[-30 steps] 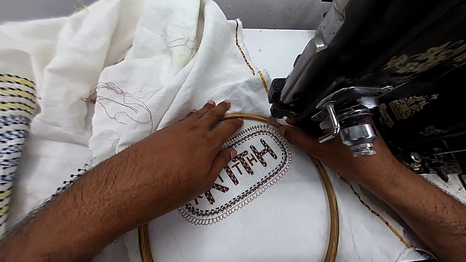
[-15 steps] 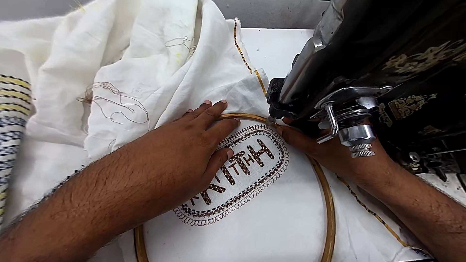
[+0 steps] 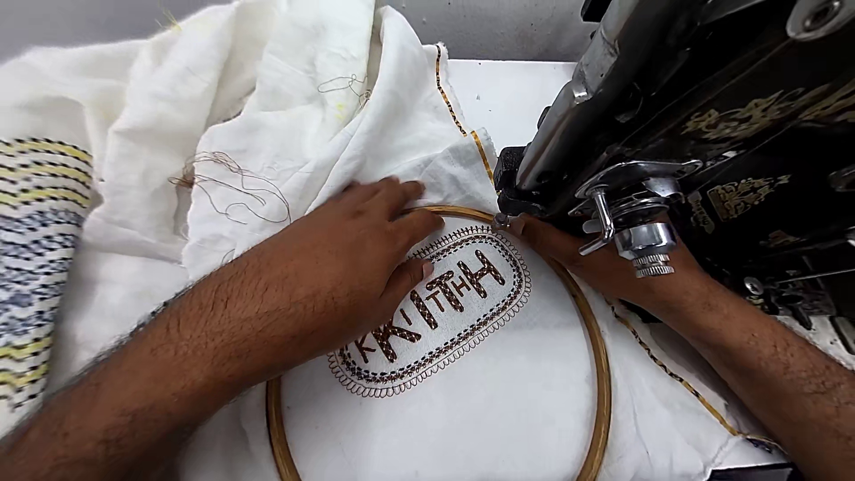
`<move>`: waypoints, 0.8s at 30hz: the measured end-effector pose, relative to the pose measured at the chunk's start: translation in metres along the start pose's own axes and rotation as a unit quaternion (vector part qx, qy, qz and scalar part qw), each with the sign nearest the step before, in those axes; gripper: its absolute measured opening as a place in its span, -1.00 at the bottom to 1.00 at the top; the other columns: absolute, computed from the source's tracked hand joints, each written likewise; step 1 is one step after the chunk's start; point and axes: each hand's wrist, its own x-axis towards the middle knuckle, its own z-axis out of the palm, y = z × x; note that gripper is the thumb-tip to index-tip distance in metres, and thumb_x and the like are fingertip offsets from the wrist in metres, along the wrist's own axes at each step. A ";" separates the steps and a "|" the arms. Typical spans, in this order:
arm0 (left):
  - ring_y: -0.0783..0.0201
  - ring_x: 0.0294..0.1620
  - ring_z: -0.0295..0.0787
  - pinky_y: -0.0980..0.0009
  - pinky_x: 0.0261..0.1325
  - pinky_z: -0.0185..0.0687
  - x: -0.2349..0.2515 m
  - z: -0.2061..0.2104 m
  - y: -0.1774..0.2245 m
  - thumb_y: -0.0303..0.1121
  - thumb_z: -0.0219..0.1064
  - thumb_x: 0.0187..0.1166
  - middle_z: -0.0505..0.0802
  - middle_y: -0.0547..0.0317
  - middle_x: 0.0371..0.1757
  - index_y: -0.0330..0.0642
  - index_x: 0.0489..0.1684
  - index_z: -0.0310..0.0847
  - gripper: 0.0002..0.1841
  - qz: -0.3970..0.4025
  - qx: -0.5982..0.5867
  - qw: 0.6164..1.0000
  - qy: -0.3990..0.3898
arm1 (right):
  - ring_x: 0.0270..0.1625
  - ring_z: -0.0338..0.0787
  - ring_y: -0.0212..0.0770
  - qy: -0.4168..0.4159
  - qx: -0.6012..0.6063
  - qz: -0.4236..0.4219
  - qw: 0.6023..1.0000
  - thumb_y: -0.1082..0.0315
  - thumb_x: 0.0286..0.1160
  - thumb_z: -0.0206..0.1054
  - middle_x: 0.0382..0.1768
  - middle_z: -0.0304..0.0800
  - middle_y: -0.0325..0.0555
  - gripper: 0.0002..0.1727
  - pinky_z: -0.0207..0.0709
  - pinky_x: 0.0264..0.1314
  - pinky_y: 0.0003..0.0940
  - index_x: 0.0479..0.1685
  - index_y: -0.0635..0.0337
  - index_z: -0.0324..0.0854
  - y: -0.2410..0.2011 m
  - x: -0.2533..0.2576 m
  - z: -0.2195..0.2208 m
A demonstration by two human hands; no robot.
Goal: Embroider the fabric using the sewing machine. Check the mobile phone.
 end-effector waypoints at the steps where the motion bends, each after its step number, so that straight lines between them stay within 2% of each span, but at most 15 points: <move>1: -0.07 0.58 0.50 -0.07 0.52 0.46 0.001 -0.004 0.001 -0.01 0.07 0.75 0.62 0.02 0.54 0.02 0.34 0.72 -0.56 0.009 -0.010 1.000 0.023 | -0.18 0.81 -0.63 0.001 0.005 0.002 1.000 0.15 0.46 0.49 -0.31 0.86 -0.44 -0.88 0.73 -0.10 -0.57 -0.20 -0.07 0.80 0.001 0.001 0.000; 3: 0.11 0.15 0.66 0.07 0.10 0.53 0.000 -0.010 0.005 -0.07 0.14 0.71 0.74 0.18 0.13 0.01 0.01 0.81 -0.67 0.032 -0.020 0.997 0.062 | -0.20 0.80 -0.66 0.015 -0.006 -0.002 1.000 0.14 0.45 0.47 -0.33 0.85 -0.47 -0.90 0.69 -0.13 -0.60 -0.25 -0.10 0.81 -0.001 0.002 0.000; 4: 0.22 0.00 0.70 0.16 -0.04 0.58 -0.001 -0.013 0.007 -0.07 0.13 0.71 0.77 0.28 -0.04 0.05 -0.08 0.82 -0.67 0.045 -0.018 0.997 0.066 | -0.20 0.79 -0.66 0.030 -0.011 -0.011 0.999 0.16 0.43 0.46 -0.34 0.85 -0.46 -0.90 0.67 -0.12 -0.61 -0.26 -0.09 0.81 -0.001 0.002 0.000; 5: 0.32 -0.07 0.73 0.24 -0.11 0.64 -0.003 -0.013 0.009 -0.03 0.12 0.71 0.76 0.37 -0.11 0.10 -0.10 0.82 -0.67 0.055 -0.019 0.997 0.055 | -0.18 0.77 -0.67 0.050 -0.016 -0.029 0.998 0.18 0.41 0.46 -0.33 0.83 -0.44 -0.90 0.64 -0.10 -0.62 -0.26 -0.06 0.80 -0.002 0.002 0.001; 7: 0.38 0.03 0.75 0.30 -0.03 0.73 -0.008 -0.012 0.013 0.09 0.15 0.69 0.77 0.40 0.04 0.15 0.07 0.81 -0.62 0.055 -0.018 0.998 0.010 | -0.18 0.73 -0.70 0.089 -0.023 -0.079 0.993 0.24 0.35 0.45 -0.34 0.81 -0.41 -0.90 0.58 -0.07 -0.70 -0.28 0.03 0.77 0.000 0.003 0.001; 9: 0.36 0.15 0.73 0.32 0.06 0.73 -0.011 -0.009 0.016 0.16 0.21 0.62 0.75 0.38 0.18 0.17 0.19 0.77 -0.58 0.047 0.001 0.999 -0.008 | -0.18 0.72 -0.68 0.105 -0.036 -0.111 0.988 0.27 0.36 0.42 -0.35 0.78 -0.37 -0.91 0.55 -0.06 -0.71 -0.30 0.07 0.75 0.002 0.005 0.001; 11: 0.33 0.16 0.73 0.32 0.04 0.73 -0.012 -0.008 0.019 0.16 0.24 0.59 0.75 0.36 0.19 0.15 0.18 0.77 -0.57 0.040 0.016 0.999 -0.004 | -0.02 0.73 -0.50 0.081 -0.061 -0.108 0.989 0.24 0.45 0.36 -0.23 0.80 -0.24 -0.84 0.53 0.10 -0.53 -0.19 0.10 0.77 0.006 0.004 0.003; 14: 0.31 0.15 0.73 0.30 -0.02 0.73 -0.010 -0.007 0.020 0.18 0.14 0.66 0.75 0.35 0.15 0.12 0.14 0.76 -0.56 0.028 0.029 0.999 0.006 | 0.27 0.69 -0.24 0.008 -0.085 -0.085 0.993 0.18 0.58 0.27 0.03 0.81 -0.09 -0.73 0.47 0.41 -0.23 0.03 0.10 0.78 0.009 0.003 0.003; 17: 0.25 0.27 0.75 0.17 0.11 0.75 -0.008 -0.008 0.017 0.09 0.10 0.74 0.78 0.31 0.27 0.09 0.19 0.75 -0.58 0.013 0.035 0.999 0.004 | 0.26 0.72 -0.13 -0.011 -0.140 -0.066 0.988 0.13 0.61 0.25 0.04 0.83 -0.05 -0.69 0.49 0.40 -0.07 0.02 0.10 0.80 0.011 0.002 0.003; 19: 0.23 0.32 0.76 0.09 0.23 0.72 -0.005 -0.009 0.011 0.05 0.11 0.77 0.78 0.33 0.36 0.11 0.26 0.73 -0.61 0.006 0.040 0.999 -0.006 | 0.23 0.74 -0.13 0.005 -0.161 -0.065 0.985 0.09 0.60 0.29 0.01 0.84 -0.08 -0.71 0.52 0.36 -0.06 0.00 0.05 0.79 0.008 0.003 0.004; 22: 0.18 0.55 0.63 -0.06 0.52 0.52 0.000 -0.012 -0.002 0.03 0.05 0.81 0.74 0.43 0.51 0.22 0.41 0.68 -0.60 0.000 0.031 0.999 -0.039 | 0.12 0.80 -0.04 0.062 -0.200 -0.070 0.975 0.06 0.56 0.30 -0.09 0.85 -0.02 -0.70 0.60 0.22 0.03 -0.09 0.06 0.80 0.001 0.002 0.007; 24: 0.10 0.72 0.43 -0.21 0.66 0.29 0.002 -0.013 -0.005 0.03 0.06 0.81 0.63 0.37 0.64 0.25 0.45 0.67 -0.59 -0.017 0.005 0.998 -0.060 | 0.02 0.82 0.10 0.091 -0.228 -0.061 0.968 0.08 0.50 0.32 -0.18 0.84 0.09 -0.69 0.61 0.09 0.14 -0.17 0.14 0.80 0.002 0.001 0.009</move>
